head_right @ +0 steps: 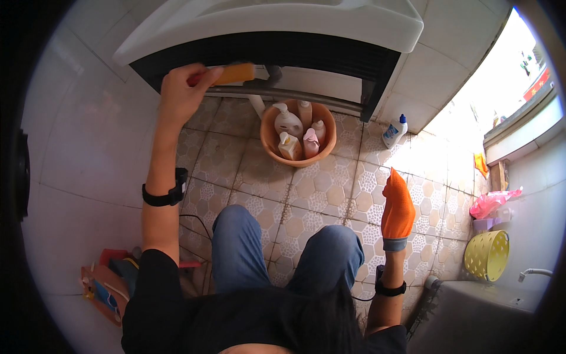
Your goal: The person scrubs the black rim of a bathroom sink using a brush while wearing a single orange glove.
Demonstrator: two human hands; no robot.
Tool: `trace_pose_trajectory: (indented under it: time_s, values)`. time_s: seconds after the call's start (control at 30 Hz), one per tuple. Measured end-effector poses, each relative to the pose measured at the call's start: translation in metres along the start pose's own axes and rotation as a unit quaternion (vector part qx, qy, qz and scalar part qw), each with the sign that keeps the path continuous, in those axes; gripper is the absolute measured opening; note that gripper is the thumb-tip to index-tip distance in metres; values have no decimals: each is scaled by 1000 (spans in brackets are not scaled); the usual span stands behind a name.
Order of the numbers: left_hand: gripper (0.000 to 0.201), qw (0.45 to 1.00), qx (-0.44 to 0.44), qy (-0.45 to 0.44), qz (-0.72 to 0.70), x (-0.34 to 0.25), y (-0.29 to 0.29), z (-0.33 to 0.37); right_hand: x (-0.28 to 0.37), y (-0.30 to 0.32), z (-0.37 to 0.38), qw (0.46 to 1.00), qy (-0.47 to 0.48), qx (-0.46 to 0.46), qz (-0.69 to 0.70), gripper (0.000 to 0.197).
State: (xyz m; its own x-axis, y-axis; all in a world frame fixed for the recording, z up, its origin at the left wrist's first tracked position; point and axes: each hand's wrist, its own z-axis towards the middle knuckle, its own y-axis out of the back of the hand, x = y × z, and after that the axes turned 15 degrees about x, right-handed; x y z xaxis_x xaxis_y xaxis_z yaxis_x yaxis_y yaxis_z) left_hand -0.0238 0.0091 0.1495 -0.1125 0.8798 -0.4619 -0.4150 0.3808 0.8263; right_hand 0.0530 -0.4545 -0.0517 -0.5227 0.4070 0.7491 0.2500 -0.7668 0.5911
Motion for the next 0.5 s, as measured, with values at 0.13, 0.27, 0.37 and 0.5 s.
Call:
trace_pose_trajectory:
  time_s: [0.13,0.27,0.37,0.5]
  values:
    - [49,998,13,-54,27,-46,-44,12,0,0,6,999,8,-6,-48,46]
    - [53,988,-25,-148,-20,-74,-71,21,3,-7,9,1000,0,1,-15,43]
    - [50,995,-5,-97,-16,-45,-49,14,3,-10,5,999,3,8,48,42]
    - [50,996,-8,-57,62,4,-8,7,-2,-3,1,1000,2,17,4,44]
